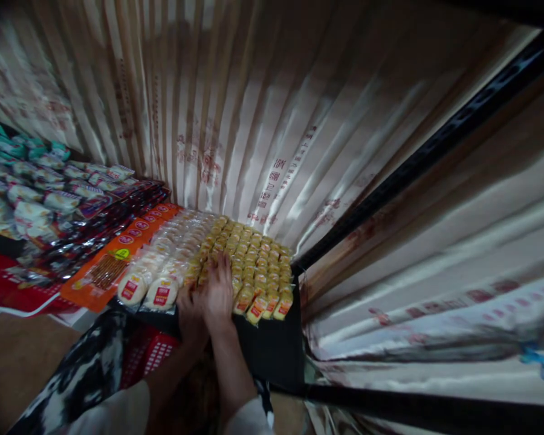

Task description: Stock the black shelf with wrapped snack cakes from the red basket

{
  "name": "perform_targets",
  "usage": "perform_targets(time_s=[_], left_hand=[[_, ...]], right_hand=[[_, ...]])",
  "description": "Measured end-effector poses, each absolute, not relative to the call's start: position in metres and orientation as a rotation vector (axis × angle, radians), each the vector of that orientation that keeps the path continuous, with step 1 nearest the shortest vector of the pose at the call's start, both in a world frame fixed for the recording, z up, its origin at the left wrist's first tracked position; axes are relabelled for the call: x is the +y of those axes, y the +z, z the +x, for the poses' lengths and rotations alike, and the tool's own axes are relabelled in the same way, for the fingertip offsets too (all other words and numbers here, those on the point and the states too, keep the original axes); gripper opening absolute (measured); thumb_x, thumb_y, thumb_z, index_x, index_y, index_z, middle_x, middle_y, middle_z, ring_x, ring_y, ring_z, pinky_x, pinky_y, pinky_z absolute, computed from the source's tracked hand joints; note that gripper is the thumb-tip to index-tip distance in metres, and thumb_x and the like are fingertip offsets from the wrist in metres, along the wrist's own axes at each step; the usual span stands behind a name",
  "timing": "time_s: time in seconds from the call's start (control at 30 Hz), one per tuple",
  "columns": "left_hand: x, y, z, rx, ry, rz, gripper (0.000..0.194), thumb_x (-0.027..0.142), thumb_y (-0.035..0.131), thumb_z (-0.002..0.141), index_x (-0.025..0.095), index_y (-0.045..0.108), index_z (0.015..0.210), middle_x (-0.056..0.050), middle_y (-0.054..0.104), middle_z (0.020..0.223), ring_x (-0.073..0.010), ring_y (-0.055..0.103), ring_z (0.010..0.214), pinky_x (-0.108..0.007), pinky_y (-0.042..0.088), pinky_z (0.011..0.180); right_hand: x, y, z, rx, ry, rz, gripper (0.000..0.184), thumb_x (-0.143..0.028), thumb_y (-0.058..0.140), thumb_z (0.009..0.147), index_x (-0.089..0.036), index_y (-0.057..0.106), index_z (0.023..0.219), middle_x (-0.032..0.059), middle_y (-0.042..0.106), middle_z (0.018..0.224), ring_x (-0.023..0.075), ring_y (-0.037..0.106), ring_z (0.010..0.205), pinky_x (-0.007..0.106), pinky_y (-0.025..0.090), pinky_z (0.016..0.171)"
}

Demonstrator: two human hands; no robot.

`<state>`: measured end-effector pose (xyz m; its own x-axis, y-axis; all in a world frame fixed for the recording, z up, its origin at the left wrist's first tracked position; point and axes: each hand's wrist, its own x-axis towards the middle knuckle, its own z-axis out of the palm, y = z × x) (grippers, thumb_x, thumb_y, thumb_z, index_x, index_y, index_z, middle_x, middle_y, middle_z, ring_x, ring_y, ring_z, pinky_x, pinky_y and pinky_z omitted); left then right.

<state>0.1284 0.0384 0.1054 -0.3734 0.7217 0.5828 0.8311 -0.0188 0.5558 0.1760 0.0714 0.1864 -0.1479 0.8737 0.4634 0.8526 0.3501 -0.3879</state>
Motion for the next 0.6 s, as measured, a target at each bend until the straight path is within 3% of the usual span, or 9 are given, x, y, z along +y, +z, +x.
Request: perform_targets(time_s=[0.13, 0.23, 0.37, 0.6], left_hand=[[0.038, 0.107, 0.129, -2.078, -1.247, -1.71, 0.027, 0.017, 0.046, 0.084, 0.003, 0.056, 0.105, -0.023, 0.051, 0.116, -0.0326, 0.048, 0.115, -0.05, 0.047, 0.09], [0.039, 0.101, 0.128, -1.97, -1.281, -1.758, 0.029, 0.013, 0.042, 0.084, 0.001, 0.053, 0.108, -0.025, 0.051, 0.117, -0.0334, 0.046, 0.117, -0.051, 0.046, 0.091], [0.039, 0.099, 0.124, -1.896, -1.417, -1.778, 0.025, 0.014, 0.043, 0.085, 0.01, 0.053, 0.107, -0.022, 0.05, 0.121, -0.0308, 0.041, 0.123, -0.05, 0.043, 0.095], [0.039, 0.112, 0.122, -2.021, -1.287, -1.835, 0.029, 0.026, 0.05, 0.085, 0.009, 0.054, 0.107, -0.02, 0.048, 0.121, -0.0323, 0.043, 0.117, -0.05, 0.044, 0.092]], right_hand=[[0.115, 0.195, 0.154, -2.122, 0.156, -1.742, 0.052, -0.024, 0.033, 0.091, -0.013, 0.029, 0.141, 0.0111, 0.018, 0.151, 0.0244, 0.003, 0.14, 0.042, 0.018, 0.112], [0.127, 0.186, 0.144, -2.186, 0.231, -1.911, 0.054, -0.034, 0.031, 0.093, -0.011, 0.028, 0.142, 0.014, 0.021, 0.15, 0.0245, 0.009, 0.14, 0.043, 0.011, 0.112], [0.129, 0.186, 0.144, -2.227, 0.281, -2.008, 0.054, -0.036, 0.026, 0.094, -0.013, 0.025, 0.143, 0.0119, 0.021, 0.15, 0.022, 0.012, 0.14, 0.041, 0.009, 0.112], [0.161, 0.204, 0.151, -2.265, 0.19, -2.01, 0.058, -0.042, 0.021, 0.094, -0.014, 0.017, 0.145, 0.0077, 0.008, 0.153, 0.021, 0.0, 0.141, 0.039, 0.004, 0.112]])
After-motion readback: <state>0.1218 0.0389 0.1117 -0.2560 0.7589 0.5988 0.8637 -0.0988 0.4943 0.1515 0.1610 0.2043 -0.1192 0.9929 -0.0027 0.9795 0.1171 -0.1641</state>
